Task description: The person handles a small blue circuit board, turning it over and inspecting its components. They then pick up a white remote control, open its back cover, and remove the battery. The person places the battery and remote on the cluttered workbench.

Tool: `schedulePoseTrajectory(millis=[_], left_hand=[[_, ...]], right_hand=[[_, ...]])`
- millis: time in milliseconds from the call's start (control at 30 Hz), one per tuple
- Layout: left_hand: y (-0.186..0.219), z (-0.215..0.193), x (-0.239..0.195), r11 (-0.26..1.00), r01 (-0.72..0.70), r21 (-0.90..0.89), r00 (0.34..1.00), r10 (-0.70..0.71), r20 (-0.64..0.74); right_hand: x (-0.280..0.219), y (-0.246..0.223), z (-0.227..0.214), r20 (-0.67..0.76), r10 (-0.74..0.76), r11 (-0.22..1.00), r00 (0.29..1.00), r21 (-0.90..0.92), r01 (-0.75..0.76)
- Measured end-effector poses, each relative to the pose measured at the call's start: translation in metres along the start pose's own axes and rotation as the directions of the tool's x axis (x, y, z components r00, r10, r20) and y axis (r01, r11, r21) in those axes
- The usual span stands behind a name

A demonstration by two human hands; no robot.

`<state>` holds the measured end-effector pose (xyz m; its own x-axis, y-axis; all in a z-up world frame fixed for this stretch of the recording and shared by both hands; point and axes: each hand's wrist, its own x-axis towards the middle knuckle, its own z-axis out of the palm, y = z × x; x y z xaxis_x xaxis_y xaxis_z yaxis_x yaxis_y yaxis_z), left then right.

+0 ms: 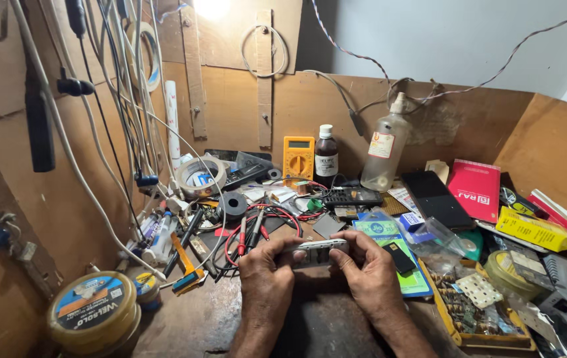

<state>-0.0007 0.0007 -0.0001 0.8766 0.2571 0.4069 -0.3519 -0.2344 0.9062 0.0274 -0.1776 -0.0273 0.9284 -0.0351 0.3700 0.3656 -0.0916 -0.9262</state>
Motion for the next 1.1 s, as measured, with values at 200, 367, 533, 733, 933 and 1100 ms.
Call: schedulePoseTrajectory(millis=[200, 367, 533, 733, 933, 1100], left_hand=[[0.002, -0.001, 0.002, 1.000, 0.003, 0.008, 0.999, -0.003, 0.045], [0.000, 0.003, 0.000, 0.996, -0.055, -0.063, 0.997, 0.059, 0.056], [-0.009, 0.004, 0.001, 0.995, 0.025, -0.102, 0.994, -0.014, 0.105], [-0.012, 0.004, 0.000, 0.982, -0.100, -0.159, 0.990, 0.114, 0.084], [-0.014, 0.012, 0.006, 0.936, 0.083, -0.342, 0.992, -0.045, 0.119], [-0.024, 0.014, 0.009, 0.832, 0.297, -0.469, 0.949, -0.204, 0.239]], right_hand=[[0.001, 0.004, 0.000, -0.055, 0.012, 1.000, 0.998, -0.001, -0.013], [-0.001, 0.000, -0.004, -0.042, 0.000, 1.000, 0.999, -0.012, 0.000], [-0.002, 0.001, -0.001, 0.044, 0.006, 1.000, 0.999, 0.013, -0.007], [-0.003, 0.002, 0.001, -0.013, 0.024, 1.000, 1.000, 0.002, -0.024], [-0.002, -0.004, -0.002, -0.094, 0.074, 0.995, 0.993, 0.081, -0.066], [-0.004, -0.012, -0.001, -0.097, 0.172, 0.980, 0.980, 0.119, -0.160]])
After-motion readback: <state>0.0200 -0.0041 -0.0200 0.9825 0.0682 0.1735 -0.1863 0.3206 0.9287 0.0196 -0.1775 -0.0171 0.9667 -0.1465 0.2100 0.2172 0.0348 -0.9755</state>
